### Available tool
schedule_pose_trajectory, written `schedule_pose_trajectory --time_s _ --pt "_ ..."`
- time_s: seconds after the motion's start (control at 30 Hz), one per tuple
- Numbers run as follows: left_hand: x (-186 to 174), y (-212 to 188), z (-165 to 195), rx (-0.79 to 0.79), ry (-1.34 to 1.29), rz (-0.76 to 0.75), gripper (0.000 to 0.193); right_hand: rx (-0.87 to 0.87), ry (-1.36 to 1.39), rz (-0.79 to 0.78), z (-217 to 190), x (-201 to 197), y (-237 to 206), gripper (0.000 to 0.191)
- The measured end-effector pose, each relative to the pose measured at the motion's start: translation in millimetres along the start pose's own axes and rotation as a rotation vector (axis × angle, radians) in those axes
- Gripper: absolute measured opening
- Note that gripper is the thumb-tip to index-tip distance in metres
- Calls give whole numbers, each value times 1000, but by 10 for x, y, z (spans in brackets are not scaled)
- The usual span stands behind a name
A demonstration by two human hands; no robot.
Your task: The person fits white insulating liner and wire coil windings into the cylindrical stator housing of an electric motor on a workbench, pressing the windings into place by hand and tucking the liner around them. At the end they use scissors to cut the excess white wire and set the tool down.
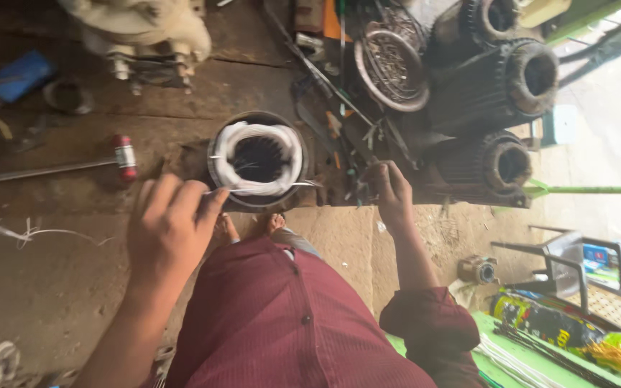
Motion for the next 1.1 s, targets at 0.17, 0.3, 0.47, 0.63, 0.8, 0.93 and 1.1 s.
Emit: schedule_pose_trajectory --time_s 0.17,0.3,0.47,0.63,0.8,0.93,1.1 --pt "54 89 605 135 -18 35 49 -331 -976 163 79 -510 -122 19" --pt "652 176 1199 372 226 -111 56 -336 -889 74 298 -500 -82 36" --pt "1109 359 1390 319 394 -158 11 -333 -846 58 291 -589 77 31" --pt "870 290 1523 355 313 -26 22 -147 -971 -62 572 -684 281 36" --pt "385 29 1308 65 301 88 26 65 -729 -236 938 -729 424 40" --pt "58 -253 1123 -196 321 144 16 448 189 -489 985 -462 169 51" --pt "-114 -506 1158 -284 285 201 12 -165 -371 -378 -130 -230 -224 43"
Point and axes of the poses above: each hand's wrist, its own y-axis towards the middle knuckle, its own x-axis out of the palm, z = x × y, the point moved 10 cm from there along y, towards the middle knuckle, and after that the axes turned 3 degrees about x, right-handed, at the moved point
